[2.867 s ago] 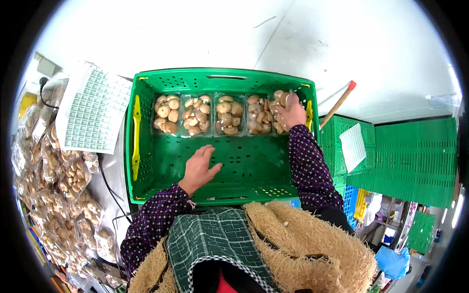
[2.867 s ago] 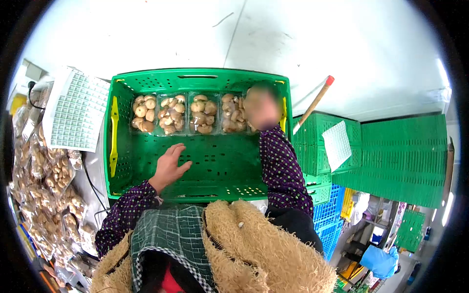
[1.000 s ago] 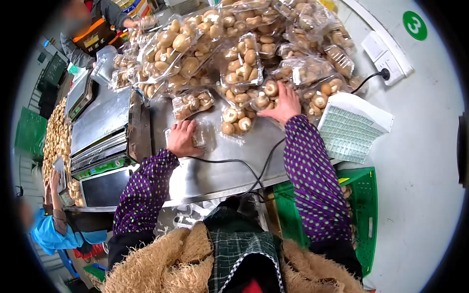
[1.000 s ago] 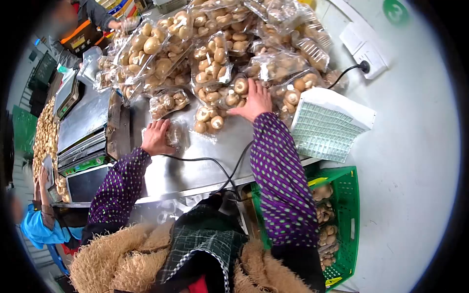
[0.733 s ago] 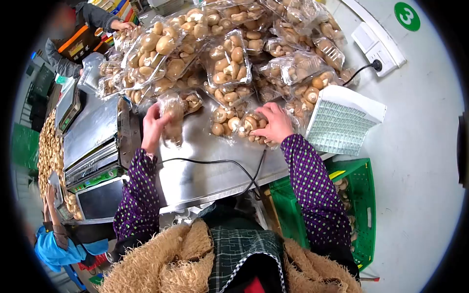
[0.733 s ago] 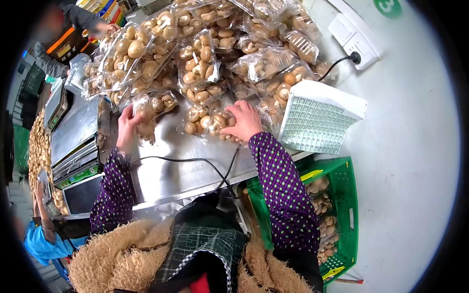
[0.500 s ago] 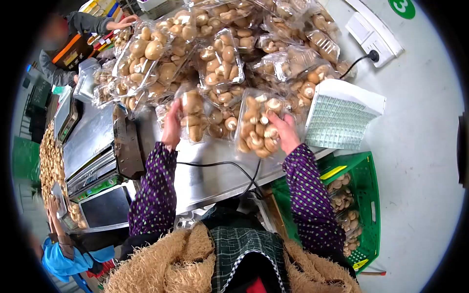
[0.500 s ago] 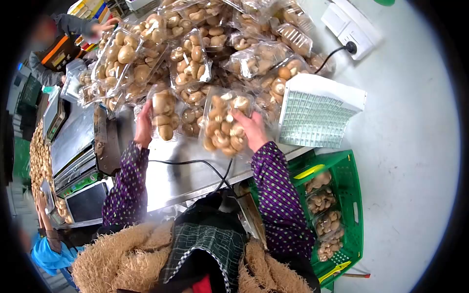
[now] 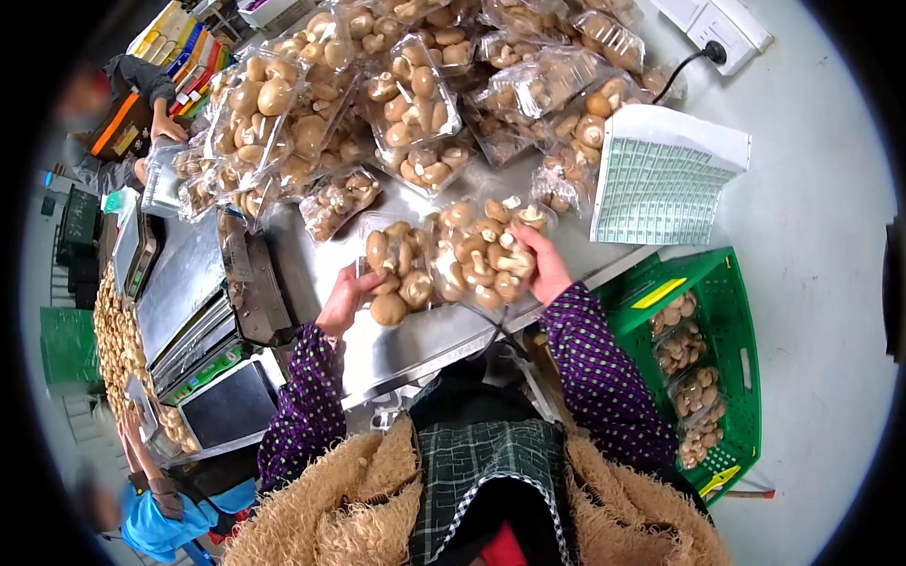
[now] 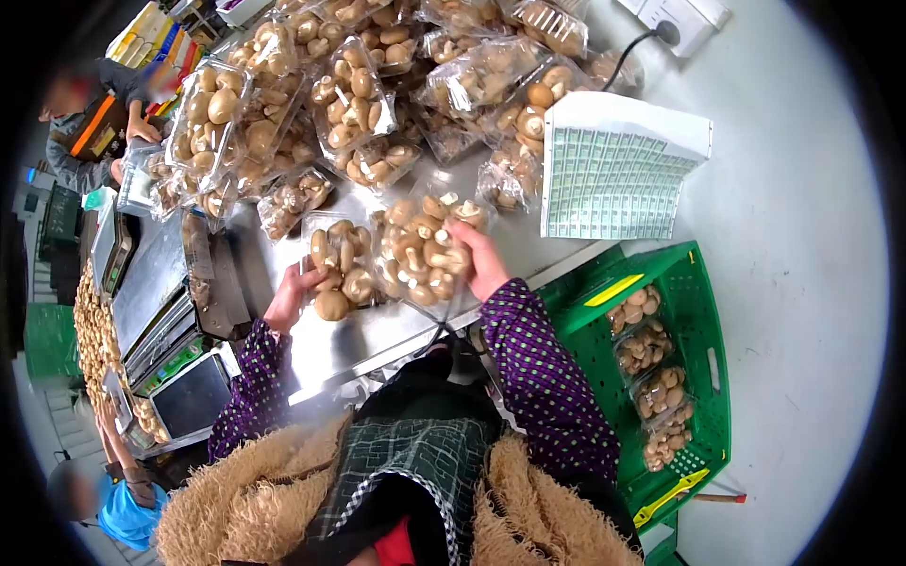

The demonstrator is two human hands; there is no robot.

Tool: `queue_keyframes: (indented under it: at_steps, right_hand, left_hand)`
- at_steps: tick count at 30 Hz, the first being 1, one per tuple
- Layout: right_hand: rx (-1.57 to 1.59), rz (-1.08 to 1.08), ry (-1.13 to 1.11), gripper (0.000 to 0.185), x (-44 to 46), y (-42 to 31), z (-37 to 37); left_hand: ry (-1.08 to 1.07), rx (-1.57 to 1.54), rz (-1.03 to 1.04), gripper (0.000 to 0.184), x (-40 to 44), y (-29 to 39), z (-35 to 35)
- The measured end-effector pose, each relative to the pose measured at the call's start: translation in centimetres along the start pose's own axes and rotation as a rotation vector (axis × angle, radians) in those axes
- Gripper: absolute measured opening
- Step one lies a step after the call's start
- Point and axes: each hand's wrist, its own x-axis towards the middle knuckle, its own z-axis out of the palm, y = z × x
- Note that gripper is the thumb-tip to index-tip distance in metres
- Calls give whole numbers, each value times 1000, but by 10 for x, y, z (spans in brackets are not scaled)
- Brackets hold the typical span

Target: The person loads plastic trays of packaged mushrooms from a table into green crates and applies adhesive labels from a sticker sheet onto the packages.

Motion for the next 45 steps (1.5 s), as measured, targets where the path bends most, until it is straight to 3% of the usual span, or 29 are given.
queue_keyframes:
  at_steps: [2,4,8,9,10,12,14,16,18,19,20,21,22,24,26,27,32,34,36,39,40,42,45]
  right_hand:
    - [-7,-4,54,37,-10,-10,2]
    - [-235,-73,50,36,-7,-17,7]
    - [-100,128,-36,37,18,-3,-4]
    - [-110,125,-56,39,12,-4,-5]
    - [-122,112,-58,40,5,-10,-9]
    - [-176,-173,9,43,-56,-26,3]
    - [68,-226,-43,37,-120,-46,-11]
    - [130,-259,-63,30,-183,-59,-72]
    - [243,-442,-425,31,-236,-54,-167]
    - [-277,-1027,222,33,-271,-26,-203]
    - [-112,-950,424,35,-308,-21,-214]
    - [77,-878,613,37,-344,-17,-226]
    - [178,-860,581,39,-365,-3,-235]
    - [268,-710,619,39,-401,24,-261]
    - [336,-539,669,39,-411,37,-268]
    - [383,-476,640,39,-407,48,-282]
    - [485,-282,440,36,-348,78,-322]
    - [355,-215,345,38,-316,87,-339]
    - [372,-165,319,39,-311,87,-350]
    - [372,-140,340,41,-332,84,-345]
    - [356,-166,386,42,-346,85,-342]
    - [381,-233,394,44,-368,87,-351]
    - [375,-165,411,44,-399,75,-369]
  left_hand:
    - [108,15,9,40,2,4,-3]
    - [184,21,43,38,10,19,-4]
    - [89,129,7,33,40,-5,-7]
    - [65,384,-20,33,30,11,4]
    - [96,274,25,32,36,-9,-10]
    - [23,-100,30,36,7,19,23]
    - [-50,-315,40,45,-7,32,33]
    - [-298,-263,93,44,-21,64,122]
    - [-470,34,57,42,1,56,185]
    - [-481,227,72,41,3,53,228]
    - [-483,418,88,40,0,47,273]
    - [-573,390,64,40,-2,38,313]
    - [-658,361,31,40,-2,27,344]
    - [-760,626,247,38,4,-1,386]
    - [-856,673,245,35,11,-32,408]
    - [-846,877,237,34,15,-37,415]
    - [-677,1162,265,38,56,-89,415]
    - [-636,1408,353,44,70,-114,414]
    - [-606,1441,340,48,71,-117,423]
    - [-336,1834,592,47,43,-115,442]
    - [-331,1840,588,47,42,-110,442]
    - [-404,1878,781,44,38,-110,438]
    - [-483,1977,555,36,46,-115,437]
